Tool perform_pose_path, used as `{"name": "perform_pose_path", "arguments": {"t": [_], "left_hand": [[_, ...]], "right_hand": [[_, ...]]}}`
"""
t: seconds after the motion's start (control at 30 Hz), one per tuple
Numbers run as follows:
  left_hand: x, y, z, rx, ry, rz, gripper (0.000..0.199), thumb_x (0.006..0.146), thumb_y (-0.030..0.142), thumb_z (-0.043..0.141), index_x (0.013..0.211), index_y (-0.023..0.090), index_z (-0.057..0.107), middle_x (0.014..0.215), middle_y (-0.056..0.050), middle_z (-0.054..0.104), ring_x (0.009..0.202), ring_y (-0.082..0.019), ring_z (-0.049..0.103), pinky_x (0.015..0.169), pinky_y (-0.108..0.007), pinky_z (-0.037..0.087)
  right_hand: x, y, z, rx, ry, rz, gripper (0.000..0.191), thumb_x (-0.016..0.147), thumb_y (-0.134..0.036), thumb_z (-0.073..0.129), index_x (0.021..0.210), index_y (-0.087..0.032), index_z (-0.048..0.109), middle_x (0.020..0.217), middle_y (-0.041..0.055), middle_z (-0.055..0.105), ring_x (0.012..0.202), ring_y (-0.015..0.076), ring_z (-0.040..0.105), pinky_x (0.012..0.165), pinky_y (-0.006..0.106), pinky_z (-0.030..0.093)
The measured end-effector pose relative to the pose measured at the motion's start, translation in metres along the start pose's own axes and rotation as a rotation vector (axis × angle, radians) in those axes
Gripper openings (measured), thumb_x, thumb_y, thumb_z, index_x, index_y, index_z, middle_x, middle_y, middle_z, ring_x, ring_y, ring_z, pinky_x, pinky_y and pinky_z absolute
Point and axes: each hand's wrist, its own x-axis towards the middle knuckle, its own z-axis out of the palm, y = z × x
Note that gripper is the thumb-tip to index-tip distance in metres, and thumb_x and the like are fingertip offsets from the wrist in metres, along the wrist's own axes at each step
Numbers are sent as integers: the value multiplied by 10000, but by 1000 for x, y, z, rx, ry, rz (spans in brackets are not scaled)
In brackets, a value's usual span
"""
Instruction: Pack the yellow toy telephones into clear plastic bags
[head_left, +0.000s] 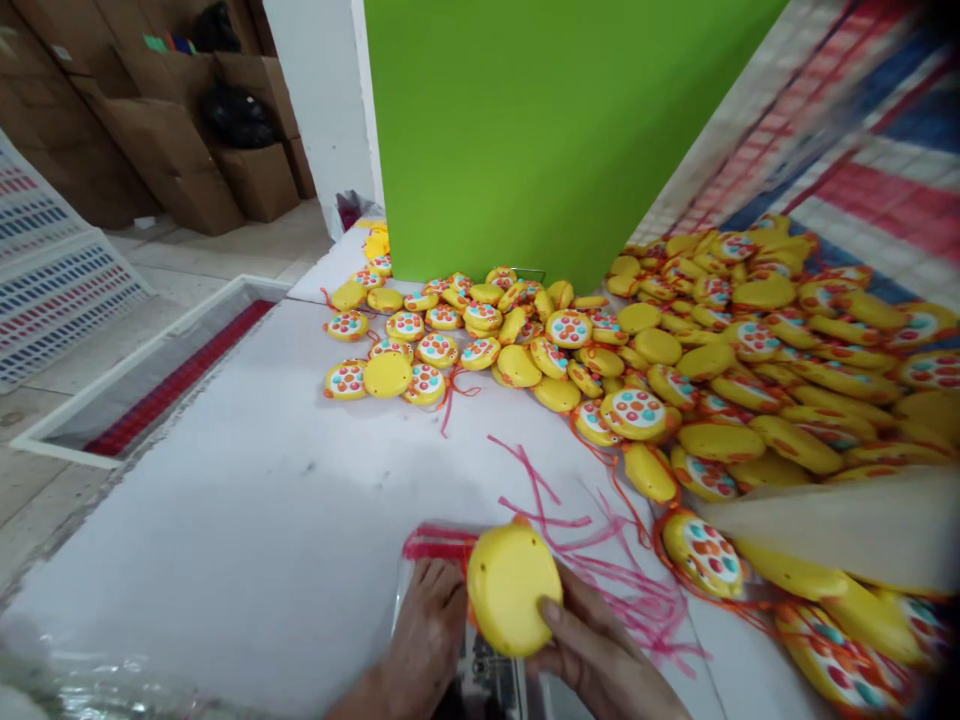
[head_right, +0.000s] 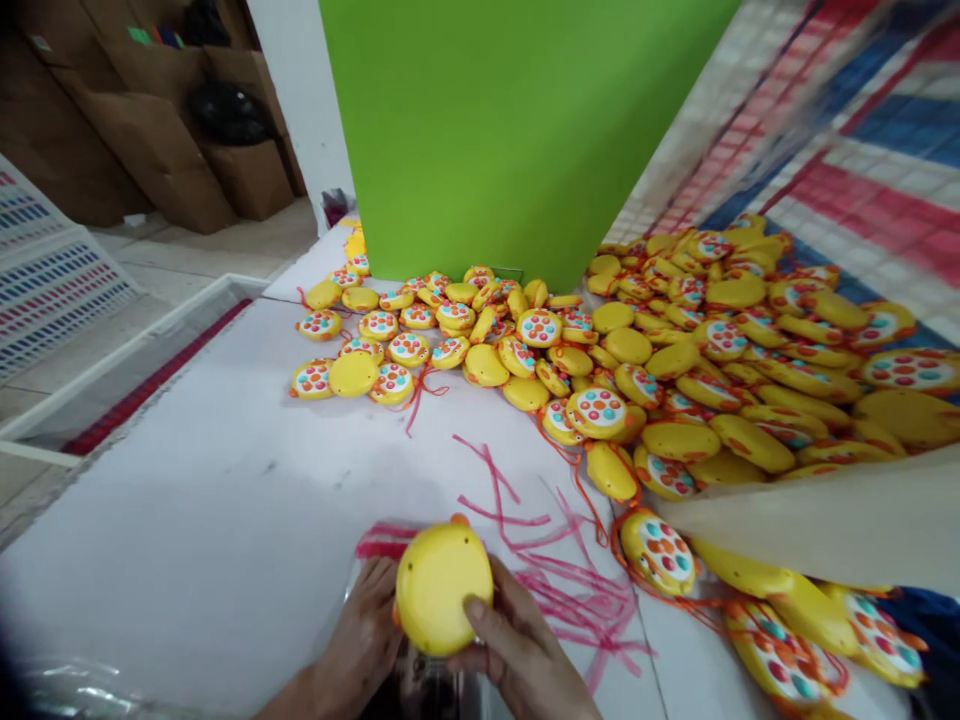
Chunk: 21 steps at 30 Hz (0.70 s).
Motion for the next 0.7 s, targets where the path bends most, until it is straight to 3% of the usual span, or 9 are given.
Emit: {"name": "perform_pose_path", "arguments": {"t": [0.07, 0.13, 0.23, 0.33, 0.4, 0.47, 0.57, 0.63, 0.7], "left_hand": [[-1, 2, 3, 68, 24, 38, 337, 937, 256, 281, 937, 142, 599, 872, -88, 617, 853, -223, 531, 748, -371, 447], [-4, 5, 4, 151, 56, 57, 389, 942, 229, 229, 899, 134, 604, 878, -93, 626, 843, -227, 533, 777, -395, 434], [-7, 8, -5, 185, 96, 84, 389, 934, 186, 257, 736, 145, 590, 716, -56, 605, 744, -203, 530, 801, -404, 414], [-8, 6, -28, 85, 110, 63, 254, 898, 170, 394, 726, 158, 580, 704, -37, 598, 738, -185, 532, 768, -355, 422], [-8, 0, -45, -13, 148, -85, 171, 878, 182, 437, 789, 172, 583, 776, -40, 615, 761, -178, 545, 728, -311, 437], [-8, -7, -57, -144, 138, -379, 124, 872, 238, 461, 901, 193, 573, 829, -36, 630, 756, -169, 566, 651, -260, 446], [-3, -13, -61, -442, -6, -746, 201, 867, 335, 468, 989, 199, 551, 816, -21, 644, 724, -161, 587, 599, -228, 444], [4, -13, -55, -605, -73, -798, 212, 868, 342, 443, 857, 174, 572, 734, -15, 626, 676, -155, 572, 596, -226, 437], [10, -11, -48, -668, -68, -803, 252, 859, 335, 438, 717, 161, 551, 668, -11, 594, 639, -149, 549, 574, -222, 421]], "right_hand": [[8, -5, 13, -125, 57, -115, 578, 834, -447, 520, 1338, -250, 316, 1182, 92, 545, 885, 202, 602, 603, 281, 550], [15, -4, 20, -427, 89, -244, 518, 878, -415, 445, 1344, -241, 302, 1176, 95, 560, 828, 183, 614, 675, 313, 555], [21, 6, 17, -910, 56, -418, 451, 899, -322, 397, 1333, -208, 349, 1242, 114, 543, 1023, 217, 585, 909, 371, 475], [20, 13, 7, -1131, 44, -504, 456, 904, -271, 380, 1353, -205, 337, 1269, 109, 539, 1135, 209, 535, 937, 326, 461], [18, 12, 2, -1173, 84, -514, 457, 911, -271, 373, 1362, -212, 325, 1257, 102, 552, 1114, 197, 556, 897, 291, 489], [15, 9, 2, -1191, 116, -517, 449, 925, -284, 343, 1366, -201, 319, 1258, 106, 553, 1098, 193, 569, 879, 284, 501], [15, 3, 5, -1241, 128, -567, 450, 934, -304, 324, 1362, -167, 327, 1275, 119, 539, 1109, 191, 562, 886, 285, 497], [16, -1, 7, -1279, 109, -611, 449, 929, -300, 346, 1356, -162, 342, 1287, 118, 528, 1140, 189, 537, 902, 281, 486], [17, -6, 9, -1307, 63, -623, 414, 931, -265, 338, 1331, -174, 385, 1258, 106, 556, 1130, 176, 546, 905, 273, 481]]}}
